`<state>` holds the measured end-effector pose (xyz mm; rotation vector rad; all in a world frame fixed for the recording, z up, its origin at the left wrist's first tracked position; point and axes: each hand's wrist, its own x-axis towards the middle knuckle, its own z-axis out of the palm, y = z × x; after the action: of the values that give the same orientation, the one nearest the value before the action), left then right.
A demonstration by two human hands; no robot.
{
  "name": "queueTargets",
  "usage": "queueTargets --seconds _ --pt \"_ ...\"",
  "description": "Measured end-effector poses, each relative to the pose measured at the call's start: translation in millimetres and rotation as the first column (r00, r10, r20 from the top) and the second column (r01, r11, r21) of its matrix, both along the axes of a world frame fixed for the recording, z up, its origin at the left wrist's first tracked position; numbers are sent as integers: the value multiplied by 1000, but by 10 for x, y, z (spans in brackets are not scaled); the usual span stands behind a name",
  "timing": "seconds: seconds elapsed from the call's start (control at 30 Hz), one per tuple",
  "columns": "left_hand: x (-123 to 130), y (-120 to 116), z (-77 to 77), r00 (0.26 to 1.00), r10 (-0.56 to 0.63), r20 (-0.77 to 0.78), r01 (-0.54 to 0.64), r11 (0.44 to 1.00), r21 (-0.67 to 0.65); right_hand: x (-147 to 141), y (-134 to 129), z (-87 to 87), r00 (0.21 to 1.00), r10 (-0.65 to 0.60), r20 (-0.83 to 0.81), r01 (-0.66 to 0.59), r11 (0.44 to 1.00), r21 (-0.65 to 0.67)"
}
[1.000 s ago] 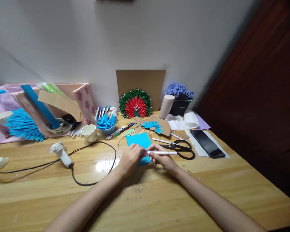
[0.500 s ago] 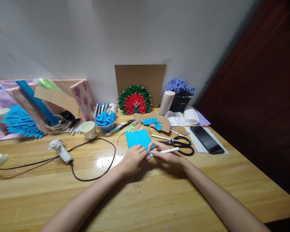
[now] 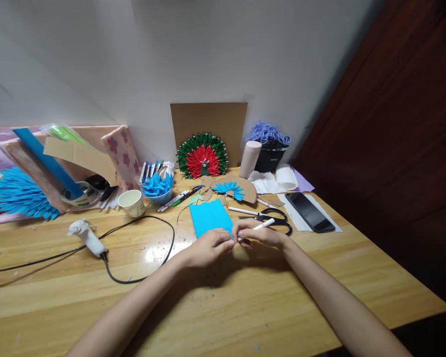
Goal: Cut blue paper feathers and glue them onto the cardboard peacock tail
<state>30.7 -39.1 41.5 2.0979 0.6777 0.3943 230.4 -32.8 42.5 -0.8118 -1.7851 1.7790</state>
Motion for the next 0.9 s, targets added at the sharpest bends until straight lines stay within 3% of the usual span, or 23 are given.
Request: queueTargets --seconds 0.17,0.33,0.4,0.43,0.47,0.5,0.53,0.57,0.6,0.67,0.7,0.8,0.9 --pt "-15 52 -25 988 -59 143 107 929 -355 -60 -39 44 1000 15 9 -16 999 28" --pt "-107 81 0 960 -130 247 247 810 -532 -12 -72 60 999 34 14 -34 998 57" --pt "-242 127 -1 952 -125 279 275 748 -604 171 -16 88 994 -97 -47 102 987 121" --pt "-321 164 -9 951 -79 298 258 733 -630 283 33 103 956 -260 -137 281 944 174" --pt "-397 208 -20 950 -2 312 210 742 -637 392 92 112 852 -452 -266 507 838 201" --pt "-462 256 -32 932 122 340 122 780 -614 481 154 111 736 -582 -347 665 717 207" --pt "-508 302 -44 906 219 361 27 823 -567 536 211 96 660 -659 -360 747 629 216" --pt "-532 342 -56 891 267 367 -53 864 -501 548 258 66 645 -700 -308 764 599 240" --pt "-536 372 -67 886 285 364 -112 896 -430 517 287 22 670 -709 -220 740 613 277" --pt "-500 394 -90 910 267 318 -170 938 -302 347 289 -92 759 -651 0 612 713 343" --pt "-474 389 -103 926 251 283 -180 951 -253 230 265 -152 770 -633 83 556 728 401" --pt "-424 352 -145 963 223 150 -205 971 -126 -95 155 -293 693 -684 228 427 645 634" --pt "-435 343 -190 975 221 38 -220 975 -29 -247 80 -352 630 -723 281 332 579 744"
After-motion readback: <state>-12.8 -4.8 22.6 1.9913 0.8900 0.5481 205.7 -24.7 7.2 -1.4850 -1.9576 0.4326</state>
